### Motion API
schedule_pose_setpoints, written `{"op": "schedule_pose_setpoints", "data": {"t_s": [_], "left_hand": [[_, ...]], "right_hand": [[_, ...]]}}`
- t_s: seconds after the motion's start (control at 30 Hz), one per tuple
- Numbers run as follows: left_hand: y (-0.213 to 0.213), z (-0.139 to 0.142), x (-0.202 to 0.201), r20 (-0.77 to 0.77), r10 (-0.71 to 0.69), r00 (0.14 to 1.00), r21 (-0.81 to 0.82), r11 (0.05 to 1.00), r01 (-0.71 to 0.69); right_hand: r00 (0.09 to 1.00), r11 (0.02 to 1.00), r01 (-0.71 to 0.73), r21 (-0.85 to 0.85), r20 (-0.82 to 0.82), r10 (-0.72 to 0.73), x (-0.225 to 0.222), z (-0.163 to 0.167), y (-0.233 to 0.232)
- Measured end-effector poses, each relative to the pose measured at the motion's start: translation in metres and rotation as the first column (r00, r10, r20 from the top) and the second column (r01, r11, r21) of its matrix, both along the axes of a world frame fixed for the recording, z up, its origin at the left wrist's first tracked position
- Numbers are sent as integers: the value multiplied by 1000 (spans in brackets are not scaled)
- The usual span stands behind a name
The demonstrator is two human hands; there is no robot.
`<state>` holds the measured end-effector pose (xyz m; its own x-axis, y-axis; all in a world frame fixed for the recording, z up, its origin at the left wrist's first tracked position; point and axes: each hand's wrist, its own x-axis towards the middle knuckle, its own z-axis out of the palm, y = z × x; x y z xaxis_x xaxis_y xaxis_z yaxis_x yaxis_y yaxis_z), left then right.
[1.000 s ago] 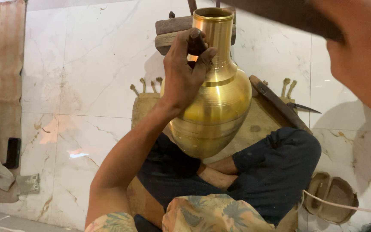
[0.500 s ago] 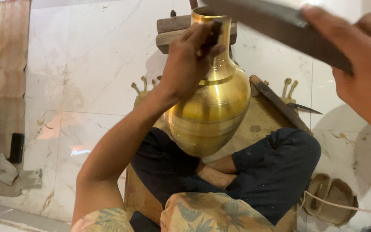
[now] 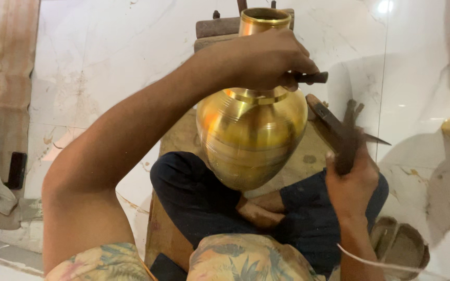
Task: The person sits cross-legged on the floor holding a brass vase against a wooden stake and repeatedly hammers its surface with a small mallet, rotating the vessel to work different areas and repositioning it on the stake.
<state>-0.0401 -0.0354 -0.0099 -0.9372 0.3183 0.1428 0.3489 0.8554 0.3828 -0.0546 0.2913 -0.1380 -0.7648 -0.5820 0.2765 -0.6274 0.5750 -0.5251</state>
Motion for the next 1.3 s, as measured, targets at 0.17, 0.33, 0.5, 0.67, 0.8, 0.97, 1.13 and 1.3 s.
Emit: {"op": "schedule_pose_setpoints", "data": {"t_s": [0.17, 0.33, 0.5, 0.67, 0.8, 0.97, 1.13, 1.3], "left_hand": [[-2, 0, 25, -289, 272, 918, 291, 938, -187], [-2, -11, 49, -199, 412, 889, 235, 901, -365], [-6, -15, 49, -270, 353, 896, 233, 927, -295], [-6, -13, 43, -126, 325, 937, 282, 918, -280], [-8, -7, 30, -212, 158, 964, 179, 977, -120], [-6, 9, 10, -182, -72, 981, 79, 993, 87], [-2, 24, 8, 103, -168, 980, 44, 985, 164], [-5, 29, 10, 79, -221, 972, 85, 973, 214]], "right_hand": [[957, 970, 89, -226, 291, -20, 3, 1, 6], [976, 966, -39, -256, 197, 92, -39, 27, -1], [979, 984, -125, -131, 142, 143, -86, 61, -8], [980, 981, -192, 31, -37, 193, -90, 98, -17], [979, 980, -75, -187, 171, 107, -58, 80, -15], [894, 727, 193, -658, 424, 147, -8, 26, -13], [988, 829, 66, -555, 155, 25, 23, -3, -26], [996, 938, 6, -348, -81, -37, 26, -17, -25]]}}
